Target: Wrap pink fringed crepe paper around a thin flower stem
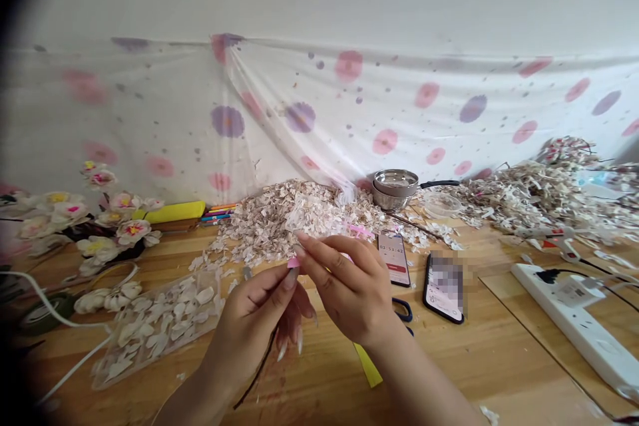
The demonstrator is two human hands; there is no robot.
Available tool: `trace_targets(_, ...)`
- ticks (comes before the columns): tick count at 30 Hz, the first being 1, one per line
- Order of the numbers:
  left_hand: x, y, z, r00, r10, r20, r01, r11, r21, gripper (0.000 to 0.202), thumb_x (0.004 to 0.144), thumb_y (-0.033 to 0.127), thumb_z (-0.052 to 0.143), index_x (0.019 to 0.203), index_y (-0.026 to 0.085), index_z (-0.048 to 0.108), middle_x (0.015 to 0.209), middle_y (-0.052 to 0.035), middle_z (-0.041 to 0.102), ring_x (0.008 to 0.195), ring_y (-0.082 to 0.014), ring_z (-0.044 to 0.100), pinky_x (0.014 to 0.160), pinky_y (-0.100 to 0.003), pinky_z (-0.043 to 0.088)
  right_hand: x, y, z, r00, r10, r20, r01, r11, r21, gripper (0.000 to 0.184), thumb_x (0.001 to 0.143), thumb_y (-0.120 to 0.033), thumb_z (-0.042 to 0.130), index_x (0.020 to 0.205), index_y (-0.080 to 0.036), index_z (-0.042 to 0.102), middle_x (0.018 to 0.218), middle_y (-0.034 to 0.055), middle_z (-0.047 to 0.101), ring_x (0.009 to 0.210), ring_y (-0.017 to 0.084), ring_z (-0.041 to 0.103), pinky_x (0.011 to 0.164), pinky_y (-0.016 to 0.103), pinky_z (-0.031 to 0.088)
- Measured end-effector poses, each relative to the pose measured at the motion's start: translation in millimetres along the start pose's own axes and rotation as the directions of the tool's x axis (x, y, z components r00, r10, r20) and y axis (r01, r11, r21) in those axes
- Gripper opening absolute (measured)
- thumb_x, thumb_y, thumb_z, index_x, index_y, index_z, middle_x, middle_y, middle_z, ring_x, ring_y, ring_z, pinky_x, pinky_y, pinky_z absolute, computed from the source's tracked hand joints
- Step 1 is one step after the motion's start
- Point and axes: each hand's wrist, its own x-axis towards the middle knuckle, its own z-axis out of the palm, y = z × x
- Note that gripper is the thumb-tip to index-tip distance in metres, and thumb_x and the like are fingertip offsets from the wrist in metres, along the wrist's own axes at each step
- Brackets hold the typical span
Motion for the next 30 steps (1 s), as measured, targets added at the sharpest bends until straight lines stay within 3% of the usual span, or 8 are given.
trace_targets(5,6.2,-3.4,-2.1,0.997,0.082,-0.012,-0.083,0.996,-0.026,0.039,0.088,0.051,0.054,0.068,0.018,0.058,0.043,0.0056,0.044,0.034,-0.0059,0.034,0.032,-0.018,0.022,-3.4,-2.3,9.5,0.999,-0.002,0.045,0.003,0.999,-0.034,0.038,0.091,-0.011,0.053,0.126,-0.025,0.058,0.121,0.0049,0.066,0.101,0.023,0.062,0.081,0.039,0.053)
trace_targets(11,2.4,-1.0,-3.6,0.993,0.088,-0.077,-0.096,0.989,-0.113,0.026,0.086,0.043,0.06,0.078,0.018,0.061,0.061,0.0033,0.052,0.042,-0.0046,0.037,0.036,-0.018,0.025,-8.4,-1.7,17.3,1.0,-0.001,0.027,0.002,0.999,-0.053,0.038,0.09,-0.009,0.054,0.125,-0.023,0.058,0.127,0.0062,0.063,0.105,0.024,0.059,0.084,0.04,0.052)
trace_targets(17,1.0,0.2,-2.8,0.991,0.103,-0.084,-0.108,0.992,-0.058,0.036,0.088,0.048,0.055,0.069,0.018,0.056,0.056,0.004,0.048,0.039,-0.005,0.033,0.036,-0.02,0.024,-10.4,-3.0,21.3,1.0,0.004,0.023,-0.003,0.999,-0.047,0.042,0.09,-0.01,0.054,0.129,-0.024,0.055,0.128,0.0058,0.062,0.108,0.024,0.058,0.088,0.04,0.052)
trace_targets(21,2.9,-0.2,-4.0,0.984,0.143,-0.104,-0.143,0.99,0.007,0.039,0.091,0.048,0.05,0.067,0.018,0.055,0.057,0.0022,0.051,0.038,-0.0053,0.035,0.036,-0.021,0.025,-6.1,-4.6,18.8,0.999,0.025,0.048,-0.027,0.998,0.05,0.047,0.088,-0.009,0.055,0.131,-0.026,0.052,0.13,0.0068,0.06,0.111,0.025,0.057,0.09,0.042,0.052)
trace_targets(23,3.3,0.9,-5.7,0.98,0.175,-0.1,-0.17,0.984,0.059,0.04,0.092,0.047,0.047,0.067,0.018,0.056,0.055,0.0024,0.051,0.038,-0.0061,0.037,0.037,-0.021,0.027,-2.9,-4.4,15.2,0.994,0.084,0.075,-0.096,0.981,0.171,0.05,0.087,-0.011,0.054,0.134,-0.027,0.049,0.137,0.0074,0.054,0.116,0.026,0.054,0.095,0.045,0.049)
trace_targets(25,3.4,2.5,-8.2,0.977,0.199,-0.077,-0.188,0.974,0.127,0.039,0.094,0.045,0.045,0.069,0.018,0.058,0.052,0.0033,0.048,0.04,-0.0072,0.039,0.04,-0.021,0.03,-0.7,-2.5,11.1,0.974,0.183,0.137,-0.219,0.918,0.331,0.051,0.089,-0.017,0.051,0.138,-0.026,0.044,0.143,0.0085,0.045,0.127,0.028,0.046,0.103,0.049,0.042)
trace_targets(27,3.6,3.8,-11.2,0.975,0.218,-0.035,-0.208,0.96,0.187,0.039,0.095,0.044,0.043,0.07,0.019,0.059,0.051,0.0035,0.047,0.041,-0.0081,0.041,0.043,-0.021,0.033,-0.4,1.2,8.0,0.932,0.295,0.21,-0.362,0.795,0.487,0.052,0.091,-0.03,0.051,0.141,-0.024,0.038,0.146,0.0101,0.039,0.134,0.029,0.037,0.11,0.052,0.033)
trace_targets(30,4.8,4.0,-15.8,0.97,0.242,0.02,-0.238,0.932,0.274,0.037,0.096,0.043,0.042,0.074,0.019,0.06,0.061,0.0009,0.055,0.047,-0.0095,0.047,0.048,-0.023,0.038,-2.5,7.1,6.8,0.839,0.405,0.363,-0.54,0.542,0.644,0.061,0.088,-0.048,0.059,0.14,-0.025,0.036,0.133,0.012,0.051,0.122,0.026,0.05,0.103,0.045,0.042)
